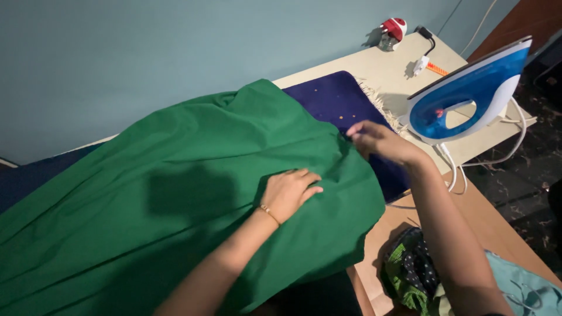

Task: Ironing a pair of green trousers on a table.

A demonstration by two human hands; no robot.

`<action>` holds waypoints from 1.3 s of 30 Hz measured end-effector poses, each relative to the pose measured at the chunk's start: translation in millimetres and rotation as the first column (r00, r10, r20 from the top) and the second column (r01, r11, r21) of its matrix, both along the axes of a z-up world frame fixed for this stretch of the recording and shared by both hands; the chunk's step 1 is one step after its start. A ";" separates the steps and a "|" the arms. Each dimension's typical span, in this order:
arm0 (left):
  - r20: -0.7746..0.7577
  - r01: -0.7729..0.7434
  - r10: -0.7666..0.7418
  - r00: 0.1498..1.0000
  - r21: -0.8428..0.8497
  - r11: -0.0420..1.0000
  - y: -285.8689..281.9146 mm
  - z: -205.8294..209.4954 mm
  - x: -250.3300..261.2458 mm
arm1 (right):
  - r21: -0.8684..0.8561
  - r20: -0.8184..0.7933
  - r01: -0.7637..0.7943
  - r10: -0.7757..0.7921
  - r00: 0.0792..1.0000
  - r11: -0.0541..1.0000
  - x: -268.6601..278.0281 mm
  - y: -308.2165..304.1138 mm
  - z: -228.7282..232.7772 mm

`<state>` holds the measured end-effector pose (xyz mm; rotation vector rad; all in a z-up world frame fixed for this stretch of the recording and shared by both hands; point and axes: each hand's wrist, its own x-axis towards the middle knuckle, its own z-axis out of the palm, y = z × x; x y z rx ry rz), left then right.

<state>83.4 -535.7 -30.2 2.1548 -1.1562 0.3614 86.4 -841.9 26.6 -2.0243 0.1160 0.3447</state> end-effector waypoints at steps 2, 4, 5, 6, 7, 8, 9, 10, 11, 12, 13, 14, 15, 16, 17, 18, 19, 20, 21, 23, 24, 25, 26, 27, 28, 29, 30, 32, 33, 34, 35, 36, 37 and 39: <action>-0.006 0.001 -0.001 1.000 -0.016 1.000 -0.6 -1.4 -1.4 | 0.101 0.064 0.012 -0.019 0.998 0.995 4.5 -14.8 -31.5; -0.008 0.002 -0.002 1.000 -0.033 0.999 -1.5 -2.1 -1.1 | 0.200 0.130 0.017 -0.044 0.991 0.980 5.1 -18.1 -49.0; 0.003 -0.006 0.006 1.000 -0.033 0.999 -2.2 -2.1 0.7 | 0.066 0.237 0.015 -0.031 0.971 0.998 4.4 -14.0 -50.4; 0.009 -0.017 0.018 1.000 -0.033 0.999 -2.2 -3.5 -0.2 | -0.069 0.333 0.025 -0.001 0.943 0.997 1.9 -9.3 -53.2; 0.009 -0.019 0.020 1.000 -0.036 0.999 -2.5 -2.7 1.6 | -0.072 0.334 0.023 0.002 0.943 0.997 8.7 -3.9 -52.9; 0.021 -0.019 0.019 1.000 -0.041 0.999 -1.6 -3.9 -0.7 | -0.173 0.330 0.078 -0.017 0.944 0.982 10.0 2.5 -56.4; 0.033 -0.018 0.019 0.999 -0.047 0.999 -1.1 -5.1 -3.0 | -0.272 0.327 0.131 -0.036 0.944 0.953 11.3 8.6 -59.9; 0.034 -0.015 0.017 0.999 -0.046 0.999 -1.5 -5.6 -3.0 | -0.271 0.329 0.134 -0.039 0.944 0.953 15.1 12.2 -64.2; 0.041 -0.013 0.015 0.999 -0.055 0.998 -1.7 -5.6 -3.0 | -0.339 0.303 0.160 -0.053 0.951 0.927 18.8 15.9 -68.0; 0.052 -0.013 0.017 0.999 -0.068 0.998 -1.7 -4.5 -1.6 | -0.407 0.283 0.182 -0.066 0.957 0.895 25.0 19.9 -69.9; 0.057 -0.013 0.017 0.998 -0.069 0.998 -1.8 -2.7 1.0 | -0.407 0.288 0.184 -0.066 0.955 0.895 31.9 18.4 -71.6; 0.051 -0.017 0.020 0.998 -0.071 0.997 -1.7 -3.2 0.4 | -0.424 0.260 0.143 -0.031 0.965 0.894 35.6 17.1 -75.9; 0.045 -0.020 0.023 0.999 -0.074 0.997 -1.6 -4.0 0.0 | -0.439 0.232 0.101 0.003 0.973 0.893 39.4 15.8 -80.5; 0.043 -0.019 0.022 0.999 -0.073 0.997 -1.2 -4.9 -1.0 | -0.438 0.229 0.101 0.002 0.973 0.893 39.2 15.4 -73.3; 0.032 -0.018 0.021 0.999 -0.075 0.997 -1.0 -5.6 -1.9 | -0.441 0.181 0.066 0.017 0.983 0.895 39.2 14.7 -65.9; 0.026 -0.016 0.019 0.999 -0.076 0.997 -0.9 -5.4 0.1 | -0.442 0.138 0.034 0.031 0.990 0.896 41.9 13.9 -57.5; 0.029 -0.015 0.018 0.999 -0.074 0.997 -1.1 -5.9 2.6 | -0.440 0.141 0.036 0.029 0.990 0.897 49.6 -0.9 -73.5; 0.021 -0.023 0.024 0.999 -0.085 0.996 -1.9 -6.8 4.3 | -0.457 0.178 0.020 0.069 0.982 0.889 57.6 -16.2 -88.6; 0.012 -0.030 0.031 0.999 -0.097 0.995 -2.5 -8.0 5.9 | -0.474 0.214 0.006 0.109 0.971 0.880 65.6 -31.3 -104.1; -0.018 -0.044 0.043 0.999 -0.079 0.996 -0.1 -7.5 -0.6 | -0.464 0.249 0.040 0.087 0.964 0.885 38.1 -14.6 -73.6; -0.030 -0.059 0.057 0.998 -0.072 0.996 -1.7 -5.1 0.6 | -0.459 0.302 0.082 0.069 0.951 0.884 29.4 -9.3 -54.1; -0.029 -0.057 0.055 0.998 -0.071 0.996 -3.2 -5.4 -1.1 | -0.459 0.302 0.084 0.067 0.951 0.884 14.8 -4.9 -34.4; -0.029 -0.075 0.073 0.997 -0.059 0.995 -6.1 -4.4 -0.4 | -0.422 0.268 0.104 0.015 0.963 0.900 2.5 -1.6 -12.2; -0.028 -0.093 0.092 0.995 -0.047 0.995 -8.9 -3.5 0.0 | -0.386 0.231 0.126 -0.036 0.972 0.914 -10.0 2.0 9.7; -0.032 -0.090 0.089 0.996 -0.051 0.995 -10.3 -4.2 -0.1 | -0.390 0.229 0.127 -0.038 0.973 0.912 -16.3 4.1 7.6; -0.021 -0.103 0.102 0.995 -0.050 0.993 -11.9 -5.4 -0.6 | -0.280 0.196 0.056 0.000 0.981 0.958 -22.8 6.0 5.0; -0.014 -0.113 0.112 0.994 -0.049 0.992 -14.1 -7.9 -2.9 | -0.163 0.164 -0.011 0.038 0.986 0.987 -31.8 7.4 1.1; -0.020 -0.113 0.112 0.993 -0.040 0.993 -17.1 -10.0 -4.0 | -0.028 0.201 -0.026 0.032 0.979 0.999 -35.1 -8.7 -29.7; -0.018 -0.118 0.118 0.993 -0.029 0.993 -17.9 -9.9 -3.9 | 0.110 0.244 -0.052 0.024 0.970 0.993 -36.1 -16.1 -44.4; -0.015 -0.120 0.120 0.993 -0.027 0.992 -17.0 -11.2 -2.0 | 0.112 0.247 -0.055 0.025 0.969 0.992 -34.2 -16.7 -47.1; -0.017 -0.118 0.118 0.993 -0.010 0.993 -15.6 -12.1 -0.3 | 0.172 0.232 -0.022 -0.019 0.972 0.985 -32.4 -16.7 -49.5; -0.021 -0.120 0.120 0.993 0.006 0.993 -13.9 -13.4 1.2 | 0.230 0.215 0.007 -0.058 0.975 0.973 -29.6 -16.6 -51.8; -0.019 -0.126 0.126 0.992 0.007 0.992 -13.5 -15.8 3.0 | 0.231 0.217 0.000 -0.052 0.975 0.973 -28.8 -14.8 -45.9; -0.029 -0.111 0.113 0.993 0.063 0.992 -13.3 -21.1 4.6 | 0.221 0.184 -0.004 -0.037 0.982 0.975 -30.0 -11.8 -35.0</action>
